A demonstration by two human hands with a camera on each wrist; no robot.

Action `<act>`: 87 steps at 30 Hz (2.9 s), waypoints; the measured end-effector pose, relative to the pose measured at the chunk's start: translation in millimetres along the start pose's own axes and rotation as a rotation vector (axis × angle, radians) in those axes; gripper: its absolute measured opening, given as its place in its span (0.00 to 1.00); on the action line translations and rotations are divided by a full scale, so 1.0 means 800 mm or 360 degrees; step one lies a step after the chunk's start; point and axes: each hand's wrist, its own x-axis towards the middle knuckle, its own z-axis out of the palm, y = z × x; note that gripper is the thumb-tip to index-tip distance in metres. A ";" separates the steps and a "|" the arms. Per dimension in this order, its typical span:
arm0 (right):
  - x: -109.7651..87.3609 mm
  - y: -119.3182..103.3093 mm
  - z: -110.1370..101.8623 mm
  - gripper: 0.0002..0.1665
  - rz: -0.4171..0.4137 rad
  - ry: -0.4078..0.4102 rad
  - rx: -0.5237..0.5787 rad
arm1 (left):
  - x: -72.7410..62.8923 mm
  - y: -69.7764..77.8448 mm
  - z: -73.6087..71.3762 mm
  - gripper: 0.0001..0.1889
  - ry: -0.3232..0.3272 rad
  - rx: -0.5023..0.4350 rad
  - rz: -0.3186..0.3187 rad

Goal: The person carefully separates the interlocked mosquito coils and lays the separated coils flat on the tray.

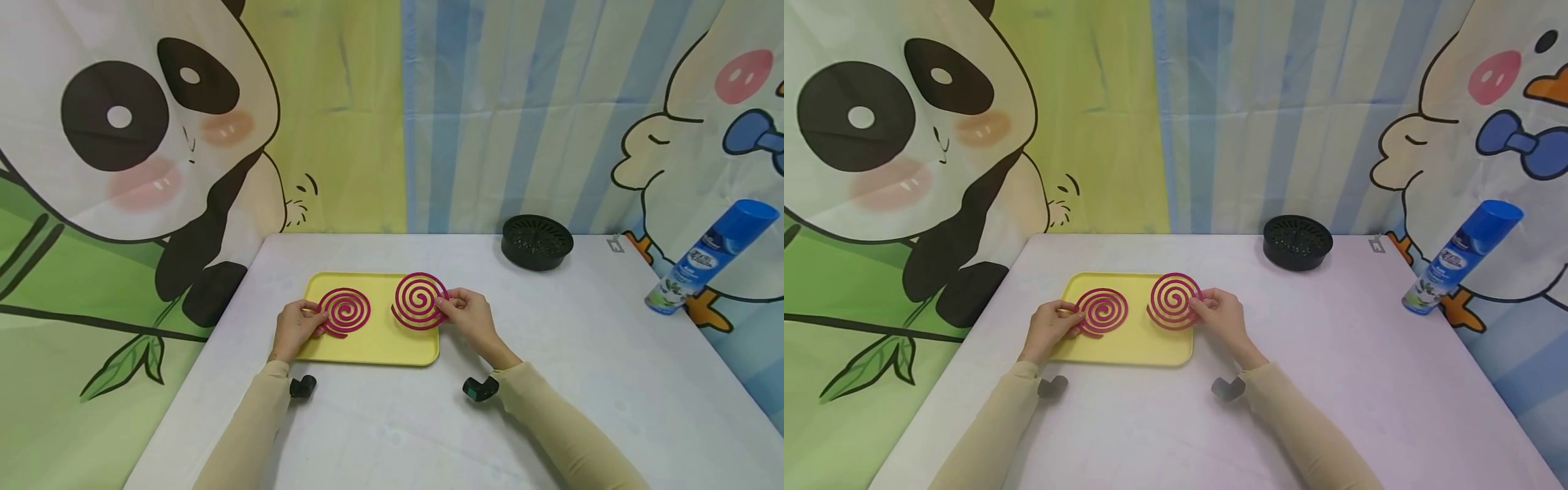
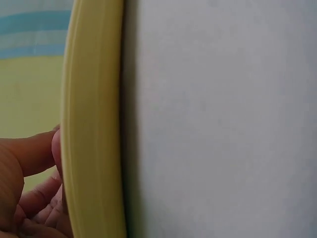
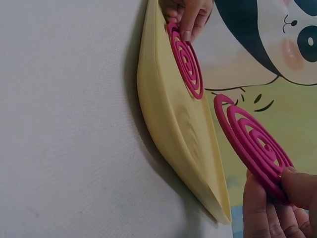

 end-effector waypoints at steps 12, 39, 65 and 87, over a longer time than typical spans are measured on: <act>-0.004 -0.002 0.004 0.15 0.0006 -0.0018 -0.0046 | -0.003 0.004 -0.004 0.17 -0.0053 0.0144 0.0061; -0.002 0.001 0.012 0.14 0.0033 -0.0039 -0.0126 | -0.010 0.013 -0.008 0.18 -0.0034 0.0310 0.0084; -0.006 0.002 0.028 0.15 0.0078 -0.0092 -0.0153 | -0.022 0.041 0.037 0.11 -0.0110 0.0606 0.0730; -0.003 0.001 0.033 0.17 0.0129 -0.0168 -0.0126 | -0.025 0.040 0.037 0.13 -0.0167 0.0459 0.0708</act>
